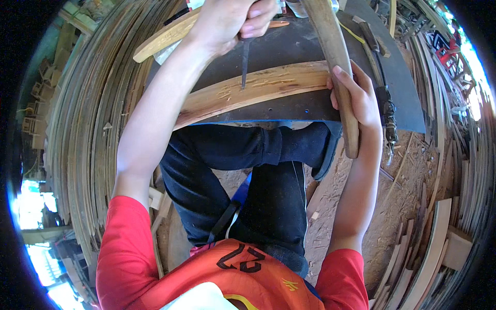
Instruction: Chisel a groove into a piece of wood using a hammer and chisel.
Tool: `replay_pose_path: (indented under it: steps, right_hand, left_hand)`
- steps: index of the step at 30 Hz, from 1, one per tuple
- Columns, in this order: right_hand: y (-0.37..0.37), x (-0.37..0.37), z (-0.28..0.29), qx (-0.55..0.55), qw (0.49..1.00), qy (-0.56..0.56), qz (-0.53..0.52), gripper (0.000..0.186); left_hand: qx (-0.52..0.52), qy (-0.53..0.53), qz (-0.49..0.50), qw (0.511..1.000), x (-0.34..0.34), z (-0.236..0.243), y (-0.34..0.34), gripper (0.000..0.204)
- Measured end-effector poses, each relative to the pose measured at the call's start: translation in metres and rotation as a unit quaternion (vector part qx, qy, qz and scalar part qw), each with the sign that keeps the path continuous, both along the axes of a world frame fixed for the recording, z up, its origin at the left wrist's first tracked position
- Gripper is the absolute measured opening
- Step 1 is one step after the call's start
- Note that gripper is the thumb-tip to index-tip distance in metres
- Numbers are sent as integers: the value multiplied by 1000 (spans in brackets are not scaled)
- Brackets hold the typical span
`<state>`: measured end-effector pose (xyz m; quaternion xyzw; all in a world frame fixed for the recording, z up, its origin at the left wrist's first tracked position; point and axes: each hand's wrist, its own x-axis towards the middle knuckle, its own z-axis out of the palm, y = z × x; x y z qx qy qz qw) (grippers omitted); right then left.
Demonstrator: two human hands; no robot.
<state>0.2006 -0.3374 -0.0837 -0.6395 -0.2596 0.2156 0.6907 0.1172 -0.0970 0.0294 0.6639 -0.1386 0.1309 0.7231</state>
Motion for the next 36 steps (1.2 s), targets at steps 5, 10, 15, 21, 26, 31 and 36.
replay_pose_path:
  steps: [5, 10, 15, 21, 26, 31, 36]
  right_hand:
    - [3, 1, -2, -13, 1000, -7, -18, 40]
    - [1, 0, -3, -26, 999, -3, -30, 36]
    - [-5, -19, 5, -21, 991, -80, -109, 33]
    - [-70, -54, 67, 128, 958, -131, -222, 59]
    - [-142, -74, 70, -154, 897, -201, -362, 61]
    - [-144, -84, 85, 59, 970, -108, -208, 52]
    - [-170, -66, 80, -80, 996, -12, 30, 63]
  left_hand:
    - [-6, -2, -35, 999, 5, -3, -6, 22]
    - [136, -21, 119, 983, 6, -4, -18, 21]
    - [145, -187, 222, 946, 14, -30, -26, 45]
    - [210, -162, 131, 955, 19, -28, -40, 37]
    - [223, -178, 157, 946, 20, -32, -33, 37]
    - [204, -139, 112, 963, 22, -32, -41, 41]
    - [257, -121, 108, 953, 25, -36, -43, 43]
